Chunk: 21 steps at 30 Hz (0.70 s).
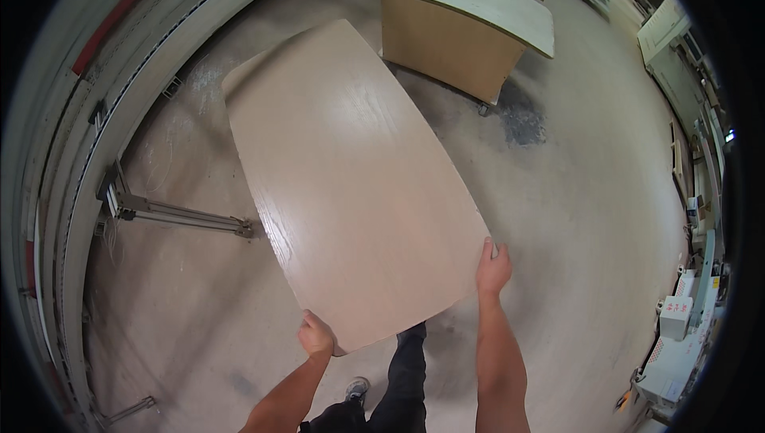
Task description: The person applies yellow tape to the edge of a large white panel, then lifts and moves the panel across the workshop floor, placing it on a metal frame. The person repeats this process with a second panel.
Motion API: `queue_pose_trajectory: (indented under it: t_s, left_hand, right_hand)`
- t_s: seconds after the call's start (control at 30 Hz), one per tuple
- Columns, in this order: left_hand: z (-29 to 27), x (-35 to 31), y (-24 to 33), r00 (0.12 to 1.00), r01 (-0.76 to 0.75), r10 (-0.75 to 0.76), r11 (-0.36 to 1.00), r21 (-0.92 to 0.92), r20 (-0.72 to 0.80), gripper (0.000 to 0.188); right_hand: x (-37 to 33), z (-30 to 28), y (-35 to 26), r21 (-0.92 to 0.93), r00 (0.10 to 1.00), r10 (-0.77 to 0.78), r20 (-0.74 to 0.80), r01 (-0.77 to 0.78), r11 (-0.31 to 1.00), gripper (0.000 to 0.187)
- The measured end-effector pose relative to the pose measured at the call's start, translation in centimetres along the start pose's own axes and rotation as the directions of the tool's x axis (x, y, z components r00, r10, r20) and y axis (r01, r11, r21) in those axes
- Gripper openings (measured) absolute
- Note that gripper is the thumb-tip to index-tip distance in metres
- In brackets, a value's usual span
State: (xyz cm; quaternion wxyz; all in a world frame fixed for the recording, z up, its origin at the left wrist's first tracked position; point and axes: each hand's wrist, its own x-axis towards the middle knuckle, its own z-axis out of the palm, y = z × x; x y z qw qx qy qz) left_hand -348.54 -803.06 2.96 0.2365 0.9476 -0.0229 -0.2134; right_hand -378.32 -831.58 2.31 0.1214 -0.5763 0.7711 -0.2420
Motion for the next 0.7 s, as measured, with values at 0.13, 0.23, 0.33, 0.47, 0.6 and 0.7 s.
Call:
queue_pose_trajectory:
  t_s: [0.13, 0.23, 0.33, 0.47, 0.6, 0.7]
  left_hand:
    - [5.4, 1.9, 11.2, 0.999, 0.015, -0.018, 0.998, -0.061, -0.039, 0.072]
    - [10.0, 3.9, 19.4, 0.995, 0.1, -0.102, 0.975, -0.2, 0.0, 0.072]
    - [13.4, 5.9, 26.4, 0.993, 0.09, -0.097, 0.992, -0.09, -0.072, 0.073]
    - [16.1, 7.9, 33.5, 0.99, 0.115, -0.131, 0.969, -0.22, -0.059, 0.074]
    - [19.1, 8.9, 40.6, 0.989, 0.111, -0.131, 0.964, -0.241, -0.072, 0.075]
    - [19.9, 9.6, 43.7, 0.985, 0.163, -0.17, 0.926, -0.34, 0.009, 0.079]
  right_hand:
    - [13.6, 3.9, -6.3, 0.056, 0.998, -0.015, 0.063, 0.011, 0.998, 0.05]
    - [23.5, 8.2, -11.0, -0.042, 0.991, -0.133, 0.017, 0.134, 0.99, 0.052]
    - [32.0, 11.5, -15.2, -0.043, 0.971, -0.136, 0.197, 0.147, 0.988, 0.051]
    - [37.5, 14.8, -19.1, -0.125, 0.95, -0.312, -0.007, 0.309, 0.943, 0.055]
    - [37.5, 17.4, -20.2, -0.094, 0.941, -0.317, -0.119, 0.307, 0.947, 0.071]
    - [31.0, 16.7, -19.9, 0.022, 0.977, -0.143, 0.157, 0.141, 0.99, 0.087]
